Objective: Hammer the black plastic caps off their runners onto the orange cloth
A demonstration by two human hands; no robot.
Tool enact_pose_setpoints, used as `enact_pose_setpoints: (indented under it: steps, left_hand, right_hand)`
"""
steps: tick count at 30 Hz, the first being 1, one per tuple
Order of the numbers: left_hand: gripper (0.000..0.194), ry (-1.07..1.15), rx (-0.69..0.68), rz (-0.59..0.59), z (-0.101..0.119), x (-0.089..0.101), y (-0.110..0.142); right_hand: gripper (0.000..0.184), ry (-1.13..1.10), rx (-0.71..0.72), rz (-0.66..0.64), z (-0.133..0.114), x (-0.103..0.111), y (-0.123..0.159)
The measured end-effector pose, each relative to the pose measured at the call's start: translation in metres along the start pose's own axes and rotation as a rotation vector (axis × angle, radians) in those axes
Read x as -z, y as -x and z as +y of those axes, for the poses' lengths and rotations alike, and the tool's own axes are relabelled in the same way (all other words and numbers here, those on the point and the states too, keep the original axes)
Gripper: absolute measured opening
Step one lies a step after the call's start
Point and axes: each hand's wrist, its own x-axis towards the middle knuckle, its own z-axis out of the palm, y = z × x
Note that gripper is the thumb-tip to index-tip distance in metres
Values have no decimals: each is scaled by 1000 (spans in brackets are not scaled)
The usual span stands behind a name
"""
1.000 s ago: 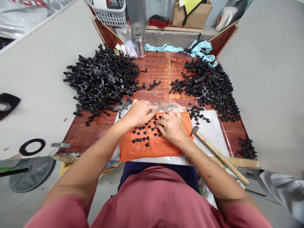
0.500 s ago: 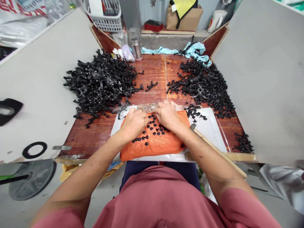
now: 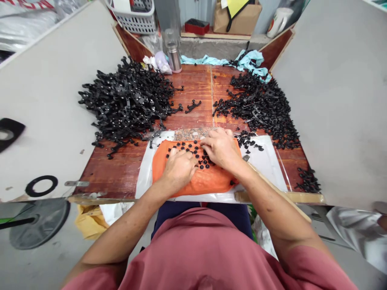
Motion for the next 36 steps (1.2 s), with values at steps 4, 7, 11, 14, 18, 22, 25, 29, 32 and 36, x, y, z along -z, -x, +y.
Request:
enact_pose_setpoints:
  steps: [4, 7, 11, 14, 18, 22, 25, 29, 32, 36]
  left_hand:
    - [20, 7, 78, 38, -4, -3, 9]
    - [19, 5, 138, 48, -7, -3, 14]
    - [20, 18, 175, -4, -6, -5, 15]
    - [19, 35, 185, 2, -8, -4, 19]
    - [19, 76, 203, 86, -12, 0, 28]
    - [17, 101, 148, 160, -3, 0, 29]
    - [16, 74, 82, 162, 11, -5, 26]
    - [20, -40, 76, 162, 24, -11, 20]
    - [26, -68, 82, 146, 25, -11, 20]
    - [24, 48, 96, 147, 19, -4, 30]
  right_hand:
    - [20, -14, 41, -94, -11, -1, 27]
    - [23, 51, 15, -107, -26, -9, 33]
    - [25, 89, 58, -3, -46, -22, 36]
    - [26, 81, 117, 42, -52, -27, 46]
    - [26, -37, 103, 74, -37, -25, 68]
    - [21, -168, -81, 208, -11, -14, 85]
    - [21, -122, -72, 146, -6, -13, 87]
    - [21, -14, -60, 88, -15, -21, 80]
    - [20, 7, -62, 69, -19, -24, 76]
    - [20, -87, -76, 57, -24, -19, 81]
